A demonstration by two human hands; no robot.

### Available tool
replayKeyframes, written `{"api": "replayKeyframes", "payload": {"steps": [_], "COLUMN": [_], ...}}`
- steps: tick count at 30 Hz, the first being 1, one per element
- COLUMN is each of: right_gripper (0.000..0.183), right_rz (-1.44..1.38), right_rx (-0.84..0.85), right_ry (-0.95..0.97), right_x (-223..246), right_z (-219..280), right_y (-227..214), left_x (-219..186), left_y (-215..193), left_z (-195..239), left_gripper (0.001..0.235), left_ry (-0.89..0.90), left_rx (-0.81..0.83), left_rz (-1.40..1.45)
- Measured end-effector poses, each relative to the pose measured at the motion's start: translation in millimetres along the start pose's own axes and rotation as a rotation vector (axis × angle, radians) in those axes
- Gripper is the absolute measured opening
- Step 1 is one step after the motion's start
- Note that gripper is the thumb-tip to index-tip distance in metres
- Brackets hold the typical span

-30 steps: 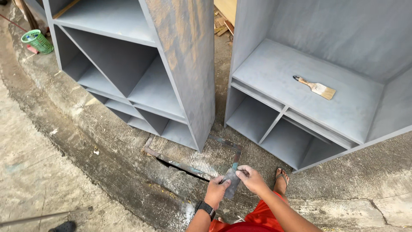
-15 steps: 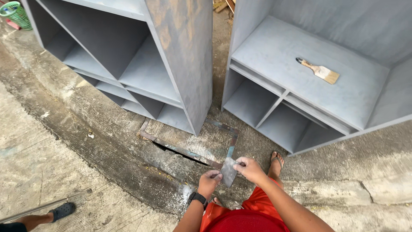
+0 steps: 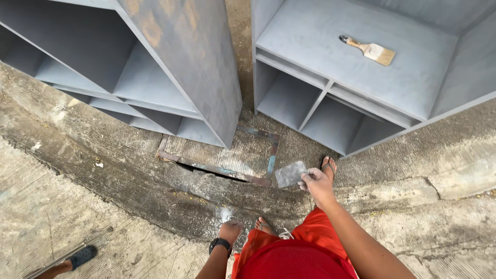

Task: The person sands the interior shelves and edges of a gray cabinet using a sanding block. They work on the top shelf, middle shelf, and lower sections, occasionally switching the sanding block between hands. A paintbrush is visible on the shelf but is not used.

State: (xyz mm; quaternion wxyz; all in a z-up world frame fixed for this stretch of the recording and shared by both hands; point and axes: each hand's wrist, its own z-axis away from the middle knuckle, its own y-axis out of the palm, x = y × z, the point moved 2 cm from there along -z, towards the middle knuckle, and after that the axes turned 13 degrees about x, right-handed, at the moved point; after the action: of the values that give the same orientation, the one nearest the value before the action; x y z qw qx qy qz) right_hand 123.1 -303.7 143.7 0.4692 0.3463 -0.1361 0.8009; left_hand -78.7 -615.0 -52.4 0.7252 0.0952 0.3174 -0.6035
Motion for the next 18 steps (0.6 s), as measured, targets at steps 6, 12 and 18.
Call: {"api": "replayKeyframes", "payload": {"steps": [6, 12, 18], "right_gripper": [0.006, 0.012, 0.009], "right_rz": [-0.016, 0.028, 0.062], "right_rx": [0.070, 0.106, 0.207], "right_ry": [-0.177, -0.266, -0.246], "right_x": [-18, -15, -3], "right_z": [-28, -47, -60], "right_y": [-21, -9, 7], "left_x": [-90, -199, -234], "left_y": [19, 33, 23], "left_z": [4, 22, 19], "left_gripper": [0.038, 0.044, 0.024], "left_ry": [0.156, 0.158, 0.275], "left_rx": [0.058, 0.099, -0.015], "left_rz": [0.087, 0.544, 0.683]}}
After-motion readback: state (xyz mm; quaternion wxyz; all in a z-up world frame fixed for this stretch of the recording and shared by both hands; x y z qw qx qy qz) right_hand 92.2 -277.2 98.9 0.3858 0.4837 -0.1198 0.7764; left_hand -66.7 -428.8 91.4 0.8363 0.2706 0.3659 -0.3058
